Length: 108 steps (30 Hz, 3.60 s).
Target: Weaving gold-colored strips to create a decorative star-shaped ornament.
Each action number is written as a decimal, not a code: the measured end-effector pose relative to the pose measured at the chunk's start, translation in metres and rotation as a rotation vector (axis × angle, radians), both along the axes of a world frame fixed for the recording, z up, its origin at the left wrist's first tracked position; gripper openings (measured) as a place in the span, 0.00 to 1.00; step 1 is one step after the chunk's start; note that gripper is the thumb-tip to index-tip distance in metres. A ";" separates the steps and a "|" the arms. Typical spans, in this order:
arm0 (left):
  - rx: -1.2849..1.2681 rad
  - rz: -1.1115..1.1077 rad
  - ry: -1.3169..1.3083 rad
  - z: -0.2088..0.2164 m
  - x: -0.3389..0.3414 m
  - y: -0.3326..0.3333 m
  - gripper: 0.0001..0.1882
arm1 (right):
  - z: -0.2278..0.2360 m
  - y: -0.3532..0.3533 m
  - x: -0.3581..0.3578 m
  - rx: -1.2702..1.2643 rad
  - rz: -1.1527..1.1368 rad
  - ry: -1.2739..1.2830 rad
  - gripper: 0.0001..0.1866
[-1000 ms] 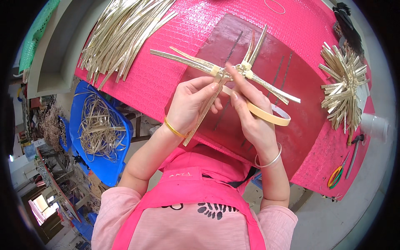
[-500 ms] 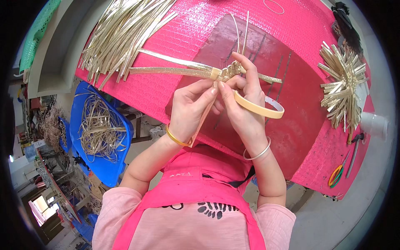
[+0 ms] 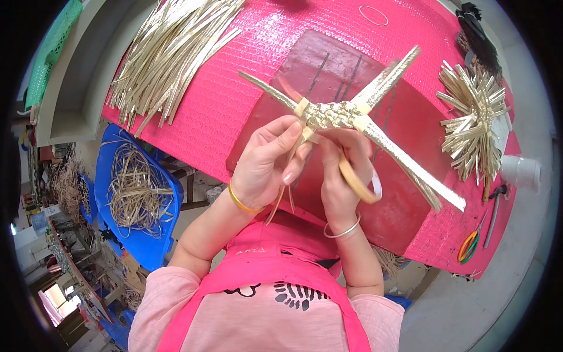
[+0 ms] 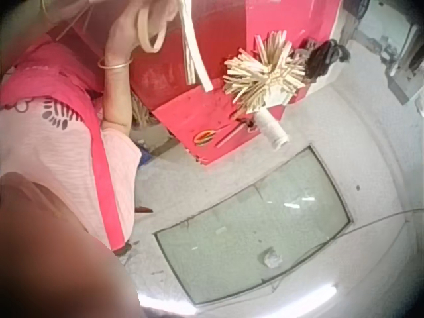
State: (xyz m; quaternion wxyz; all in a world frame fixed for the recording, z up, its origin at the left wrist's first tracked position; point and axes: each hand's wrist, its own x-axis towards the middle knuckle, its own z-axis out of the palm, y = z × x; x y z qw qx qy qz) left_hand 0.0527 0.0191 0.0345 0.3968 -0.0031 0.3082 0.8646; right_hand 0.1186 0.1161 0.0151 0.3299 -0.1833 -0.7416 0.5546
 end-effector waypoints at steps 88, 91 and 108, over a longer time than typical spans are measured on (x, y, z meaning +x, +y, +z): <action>-0.336 -0.336 0.586 0.022 -0.017 0.029 0.09 | 0.052 0.085 0.003 -0.245 0.352 -0.277 0.08; -0.426 -0.432 0.853 0.021 -0.022 0.029 0.10 | 0.077 0.145 0.015 -0.057 0.021 -0.260 0.11; -0.723 -0.614 1.328 0.022 -0.020 0.002 0.10 | -0.031 0.299 0.020 0.880 -0.536 -1.090 0.43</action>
